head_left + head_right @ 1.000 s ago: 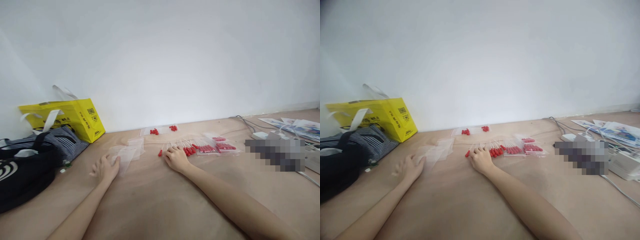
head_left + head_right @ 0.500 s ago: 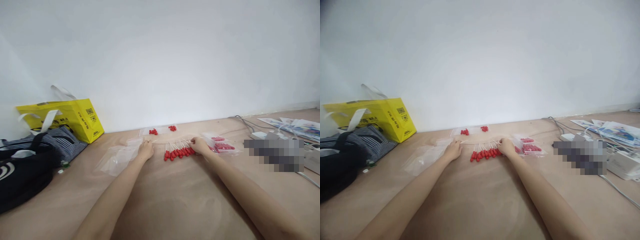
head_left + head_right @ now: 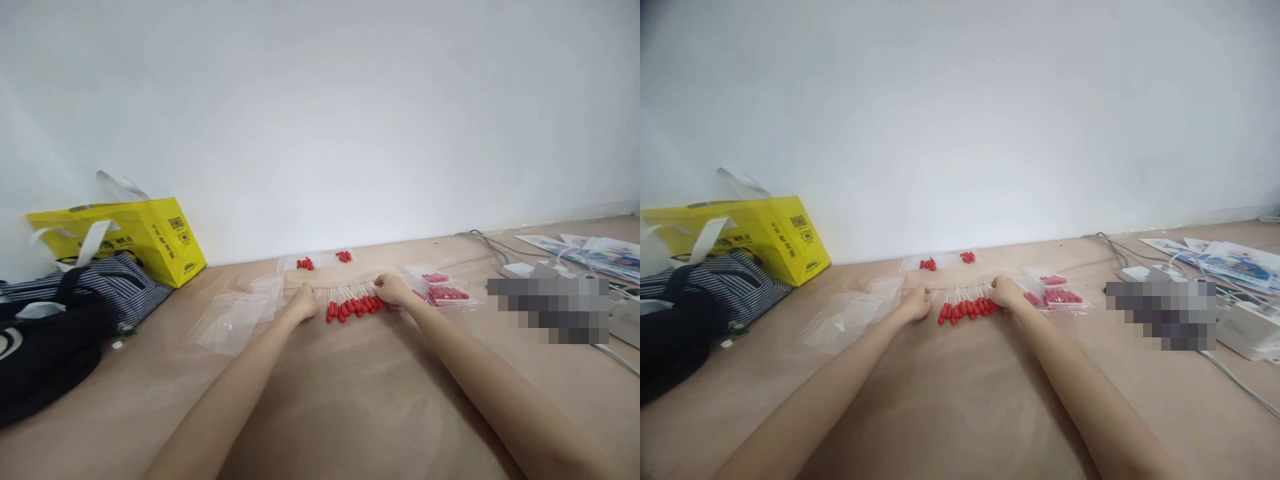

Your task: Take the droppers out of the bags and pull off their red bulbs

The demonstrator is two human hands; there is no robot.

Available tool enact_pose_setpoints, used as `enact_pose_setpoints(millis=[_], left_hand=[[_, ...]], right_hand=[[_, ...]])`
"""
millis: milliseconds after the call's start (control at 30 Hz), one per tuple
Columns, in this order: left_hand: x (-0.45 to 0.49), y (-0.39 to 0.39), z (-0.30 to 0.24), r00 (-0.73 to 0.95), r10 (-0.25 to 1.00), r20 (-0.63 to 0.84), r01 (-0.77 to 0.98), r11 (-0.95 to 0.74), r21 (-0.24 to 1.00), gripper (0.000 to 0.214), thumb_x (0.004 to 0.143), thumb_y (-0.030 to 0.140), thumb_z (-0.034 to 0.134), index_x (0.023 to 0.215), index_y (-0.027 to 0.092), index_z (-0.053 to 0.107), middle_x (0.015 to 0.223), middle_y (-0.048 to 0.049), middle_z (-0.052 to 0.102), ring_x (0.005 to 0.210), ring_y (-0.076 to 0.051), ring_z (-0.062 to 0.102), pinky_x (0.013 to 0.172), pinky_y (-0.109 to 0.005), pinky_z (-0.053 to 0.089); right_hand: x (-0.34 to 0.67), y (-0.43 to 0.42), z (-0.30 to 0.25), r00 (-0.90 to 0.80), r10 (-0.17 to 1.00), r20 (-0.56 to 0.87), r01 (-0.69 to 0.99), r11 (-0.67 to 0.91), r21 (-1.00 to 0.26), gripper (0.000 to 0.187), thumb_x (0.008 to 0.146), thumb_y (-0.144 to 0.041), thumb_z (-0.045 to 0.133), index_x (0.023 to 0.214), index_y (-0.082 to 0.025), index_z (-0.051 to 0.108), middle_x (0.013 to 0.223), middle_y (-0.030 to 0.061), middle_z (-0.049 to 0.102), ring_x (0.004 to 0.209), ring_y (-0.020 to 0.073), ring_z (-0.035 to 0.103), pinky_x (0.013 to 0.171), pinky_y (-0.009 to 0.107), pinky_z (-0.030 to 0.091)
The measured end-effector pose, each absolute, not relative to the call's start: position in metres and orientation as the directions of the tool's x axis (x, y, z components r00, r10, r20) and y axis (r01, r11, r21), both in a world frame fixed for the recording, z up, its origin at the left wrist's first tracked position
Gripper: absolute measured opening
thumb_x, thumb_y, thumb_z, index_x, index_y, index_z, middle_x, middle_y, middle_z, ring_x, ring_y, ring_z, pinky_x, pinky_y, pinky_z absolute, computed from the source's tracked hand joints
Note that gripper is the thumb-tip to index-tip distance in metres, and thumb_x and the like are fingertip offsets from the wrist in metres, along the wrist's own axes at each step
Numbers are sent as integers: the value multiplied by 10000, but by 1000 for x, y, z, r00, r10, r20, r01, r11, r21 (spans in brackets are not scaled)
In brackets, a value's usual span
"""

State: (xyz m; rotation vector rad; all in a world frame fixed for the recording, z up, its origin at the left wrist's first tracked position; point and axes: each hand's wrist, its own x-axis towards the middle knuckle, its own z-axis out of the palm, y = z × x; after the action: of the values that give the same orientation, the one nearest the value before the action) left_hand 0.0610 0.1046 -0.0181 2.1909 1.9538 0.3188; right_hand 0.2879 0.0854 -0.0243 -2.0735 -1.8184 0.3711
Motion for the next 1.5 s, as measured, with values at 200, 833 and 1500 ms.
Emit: enact_pose_setpoints(millis=[200, 833, 1500], left_hand=[[73, 84, -24, 128, 989, 72, 876, -147, 460, 267, 764, 234, 503, 1003, 118, 529, 858, -92, 654, 753, -173, 612, 624, -239, 436], [60, 71, -37, 102, 964, 246, 758, -235, 609, 170, 799, 171, 443, 832, 125, 604, 807, -72, 662, 785, -166, 615, 711, -258, 451], [42, 45, -42, 186, 934, 305, 690, -345, 636, 121, 749, 173, 478, 815, 122, 566, 794, -71, 630, 680, -147, 602, 632, -258, 491]], right_hand=[[285, 81, -19, 120, 993, -23, 899, -118, -421, 200, 663, -150, 477, 622, -134, 672, 552, 66, 629, 526, 137, 567, 494, 200, 360], [290, 73, -8, 143, 989, -41, 929, -149, -340, 201, 695, -227, 495, 634, -134, 662, 597, 106, 648, 551, 166, 595, 519, 223, 391], [361, 40, -25, 8, 995, 103, 985, 10, -174, 442, 626, -451, 599, 935, -135, 588, 924, 128, 608, 902, 269, 539, 724, 325, 393]])
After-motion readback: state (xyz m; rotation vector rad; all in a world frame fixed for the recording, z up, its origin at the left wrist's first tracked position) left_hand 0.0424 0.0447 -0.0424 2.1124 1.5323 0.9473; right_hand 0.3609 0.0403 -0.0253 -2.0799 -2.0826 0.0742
